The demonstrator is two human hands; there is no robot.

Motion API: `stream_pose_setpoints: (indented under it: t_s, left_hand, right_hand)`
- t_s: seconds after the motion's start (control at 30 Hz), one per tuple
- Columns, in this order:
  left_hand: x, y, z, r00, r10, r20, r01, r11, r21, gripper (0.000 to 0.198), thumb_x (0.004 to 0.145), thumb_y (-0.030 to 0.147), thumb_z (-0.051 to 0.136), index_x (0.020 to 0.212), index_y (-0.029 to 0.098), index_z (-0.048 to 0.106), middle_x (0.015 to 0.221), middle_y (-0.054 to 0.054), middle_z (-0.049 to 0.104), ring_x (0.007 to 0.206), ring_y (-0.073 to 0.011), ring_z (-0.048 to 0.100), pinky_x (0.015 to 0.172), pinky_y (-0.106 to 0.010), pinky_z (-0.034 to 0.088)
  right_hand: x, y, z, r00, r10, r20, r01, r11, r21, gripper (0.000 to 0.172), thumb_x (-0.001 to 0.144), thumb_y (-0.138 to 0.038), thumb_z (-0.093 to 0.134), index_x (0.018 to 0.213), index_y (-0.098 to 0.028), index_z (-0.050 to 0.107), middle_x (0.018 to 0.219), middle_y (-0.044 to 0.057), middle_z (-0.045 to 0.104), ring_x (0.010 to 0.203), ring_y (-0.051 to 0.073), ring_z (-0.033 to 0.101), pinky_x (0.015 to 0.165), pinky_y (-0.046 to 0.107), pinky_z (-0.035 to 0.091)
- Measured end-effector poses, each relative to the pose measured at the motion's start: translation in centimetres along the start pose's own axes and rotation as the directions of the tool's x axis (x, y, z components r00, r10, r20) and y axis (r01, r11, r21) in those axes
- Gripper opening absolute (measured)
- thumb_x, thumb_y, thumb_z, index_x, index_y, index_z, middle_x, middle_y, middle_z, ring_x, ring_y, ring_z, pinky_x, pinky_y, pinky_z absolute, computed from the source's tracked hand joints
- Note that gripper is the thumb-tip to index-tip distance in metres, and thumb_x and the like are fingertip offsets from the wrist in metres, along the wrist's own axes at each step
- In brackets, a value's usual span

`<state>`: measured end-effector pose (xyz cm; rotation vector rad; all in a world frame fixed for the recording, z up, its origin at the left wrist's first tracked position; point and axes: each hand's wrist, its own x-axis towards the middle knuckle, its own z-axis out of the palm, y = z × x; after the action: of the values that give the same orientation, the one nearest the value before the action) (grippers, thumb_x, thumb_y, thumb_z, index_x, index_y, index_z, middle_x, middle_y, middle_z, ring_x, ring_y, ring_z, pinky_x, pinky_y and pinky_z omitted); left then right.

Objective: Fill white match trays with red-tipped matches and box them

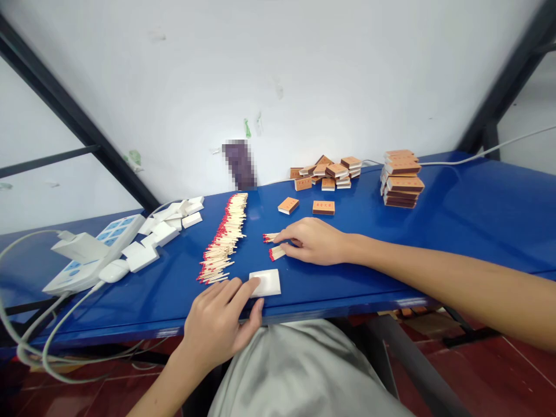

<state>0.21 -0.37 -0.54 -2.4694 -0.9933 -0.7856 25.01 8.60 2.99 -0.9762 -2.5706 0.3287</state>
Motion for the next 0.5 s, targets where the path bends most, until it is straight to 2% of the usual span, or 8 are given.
stream_pose_setpoints:
  t_s: [0.5]
  left_hand:
    - [-0.06, 0.02, 0.03, 1.0, 0.003, 0.004, -0.003, 1.0, -0.002, 0.021, 0.095, 0.026, 0.047, 0.109, 0.015, 0.06, 0.076, -0.003, 0.057, 0.064, -0.0222, 0.054, 0.058, -0.036, 0.044]
  right_hand:
    - [0.0, -0.1, -0.02, 1.0, 0.019, -0.011, -0.019, 0.999, -0.028, 0.035, 0.093, -0.03, 0.049, 0.121, -0.02, 0.07, 0.077, 0.003, 0.071, 0.063, 0.014, 0.058, 0.061, 0.025, 0.036]
